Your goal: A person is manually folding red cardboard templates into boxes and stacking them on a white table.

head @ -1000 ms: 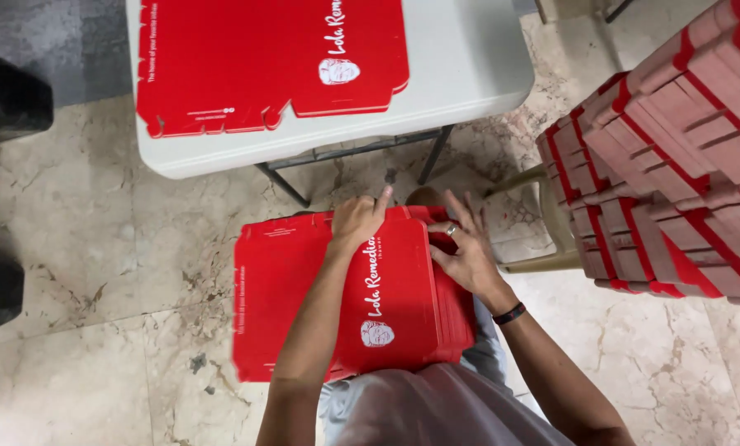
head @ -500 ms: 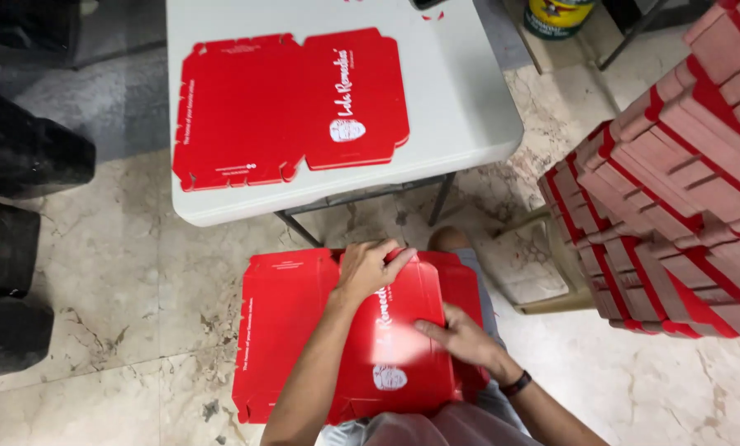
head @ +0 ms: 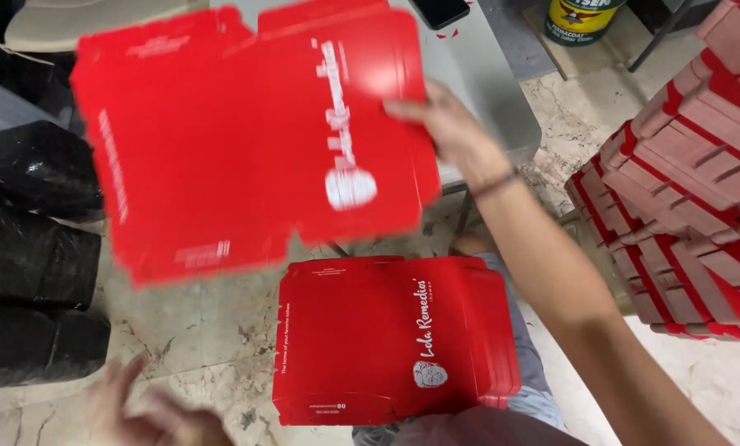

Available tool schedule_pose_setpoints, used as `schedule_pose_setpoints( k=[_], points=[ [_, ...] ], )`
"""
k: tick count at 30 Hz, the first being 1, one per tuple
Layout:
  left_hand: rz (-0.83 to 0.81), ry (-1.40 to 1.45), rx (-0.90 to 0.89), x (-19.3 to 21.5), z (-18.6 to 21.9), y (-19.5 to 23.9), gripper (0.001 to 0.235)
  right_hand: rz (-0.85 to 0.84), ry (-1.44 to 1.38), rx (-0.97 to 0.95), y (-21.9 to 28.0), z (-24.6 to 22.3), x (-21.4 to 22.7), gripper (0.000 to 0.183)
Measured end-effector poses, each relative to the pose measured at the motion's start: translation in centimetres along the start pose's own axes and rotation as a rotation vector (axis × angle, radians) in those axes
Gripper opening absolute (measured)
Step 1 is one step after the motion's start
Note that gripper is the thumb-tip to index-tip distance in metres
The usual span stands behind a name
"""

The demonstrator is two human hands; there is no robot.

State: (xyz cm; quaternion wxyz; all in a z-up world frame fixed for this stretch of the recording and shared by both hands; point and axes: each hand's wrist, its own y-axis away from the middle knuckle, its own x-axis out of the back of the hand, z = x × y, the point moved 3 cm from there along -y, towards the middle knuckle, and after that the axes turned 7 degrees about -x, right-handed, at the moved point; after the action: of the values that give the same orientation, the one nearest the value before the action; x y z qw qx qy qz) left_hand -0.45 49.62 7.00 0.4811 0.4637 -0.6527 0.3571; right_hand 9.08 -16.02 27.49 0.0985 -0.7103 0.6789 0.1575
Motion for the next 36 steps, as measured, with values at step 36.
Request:
schedule_pose_setpoints(
  k=[36],
  points=[
    [0.866, 1.323, 0.085, 27.1, 14.6, -22.5, 0.018, 0.031, 0.379, 0.721, 2.6, -7.0, 4.0, 0.041]
  ],
)
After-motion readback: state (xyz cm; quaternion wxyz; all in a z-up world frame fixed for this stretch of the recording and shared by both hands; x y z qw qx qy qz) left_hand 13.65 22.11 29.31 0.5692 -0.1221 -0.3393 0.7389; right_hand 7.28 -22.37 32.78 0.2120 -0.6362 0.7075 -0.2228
